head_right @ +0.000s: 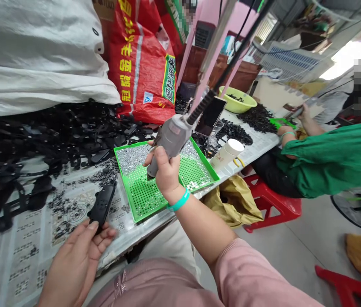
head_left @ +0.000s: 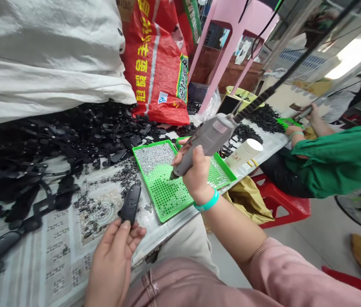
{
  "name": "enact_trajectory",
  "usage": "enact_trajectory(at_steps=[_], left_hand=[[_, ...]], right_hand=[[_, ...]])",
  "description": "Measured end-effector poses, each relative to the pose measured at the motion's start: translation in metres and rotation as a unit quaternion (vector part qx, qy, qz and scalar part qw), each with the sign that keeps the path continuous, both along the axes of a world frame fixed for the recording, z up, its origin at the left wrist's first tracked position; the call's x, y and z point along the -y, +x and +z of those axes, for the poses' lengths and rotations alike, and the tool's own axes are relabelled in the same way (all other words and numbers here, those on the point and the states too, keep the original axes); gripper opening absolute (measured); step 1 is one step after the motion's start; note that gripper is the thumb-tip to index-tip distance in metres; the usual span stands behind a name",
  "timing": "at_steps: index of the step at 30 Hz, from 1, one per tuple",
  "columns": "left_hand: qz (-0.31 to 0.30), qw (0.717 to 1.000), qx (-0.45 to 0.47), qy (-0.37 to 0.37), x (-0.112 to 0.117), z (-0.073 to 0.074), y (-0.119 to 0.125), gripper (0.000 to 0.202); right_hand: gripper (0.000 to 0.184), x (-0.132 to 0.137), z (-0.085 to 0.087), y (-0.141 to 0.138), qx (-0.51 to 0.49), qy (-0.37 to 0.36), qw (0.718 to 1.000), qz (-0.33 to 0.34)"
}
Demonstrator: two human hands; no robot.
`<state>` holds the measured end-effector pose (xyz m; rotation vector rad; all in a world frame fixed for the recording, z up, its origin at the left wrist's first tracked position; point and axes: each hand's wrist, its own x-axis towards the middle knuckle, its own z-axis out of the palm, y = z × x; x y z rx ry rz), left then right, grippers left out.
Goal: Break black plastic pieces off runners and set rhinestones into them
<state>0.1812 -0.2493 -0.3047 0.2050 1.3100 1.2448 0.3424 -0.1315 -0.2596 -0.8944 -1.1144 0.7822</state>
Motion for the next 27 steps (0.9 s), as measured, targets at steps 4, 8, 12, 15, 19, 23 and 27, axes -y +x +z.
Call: enact_trajectory(at_steps=[4,8,12,15,19,23,27], left_hand=[[-0.01,0.999,0.0,-0.039,0.0,-0.008,0.002,0.022],[-0.006,0.999,-0.005,-0.049,-0.002,-0.009,0.004,0.021],[-0.001,0.999,-0.006,-0.05,-0.003,-0.009,0.005,0.02],[0.005,0.998,-0.005,-0.055,-0.002,-0.009,0.005,0.02],[0.001,0.998,-0.007,-0.057,-0.002,-0.01,0.005,0.022],[0.004,0.999,-0.013,-0.052,-0.003,-0.01,0.005,0.023],[-0.02,0.999,-0.026,-0.024,-0.001,-0.01,0.006,0.023]], right_hand=[[0.046,-0.015,-0.017,-0.001,0.018,-0.04,0.999,0.007],[0.04,-0.022,-0.027,-0.001,-0.015,-0.023,0.999,0.023],[0.044,-0.027,-0.031,-0.001,-0.02,-0.045,0.999,0.015],[0.05,-0.028,-0.032,-0.001,-0.006,-0.066,0.998,0.001],[0.052,-0.028,-0.032,-0.002,0.005,-0.066,0.998,-0.004],[0.052,-0.028,-0.034,-0.002,0.01,-0.071,0.997,0.006],[0.048,-0.026,-0.027,0.0,-0.006,-0.052,0.999,0.0]])
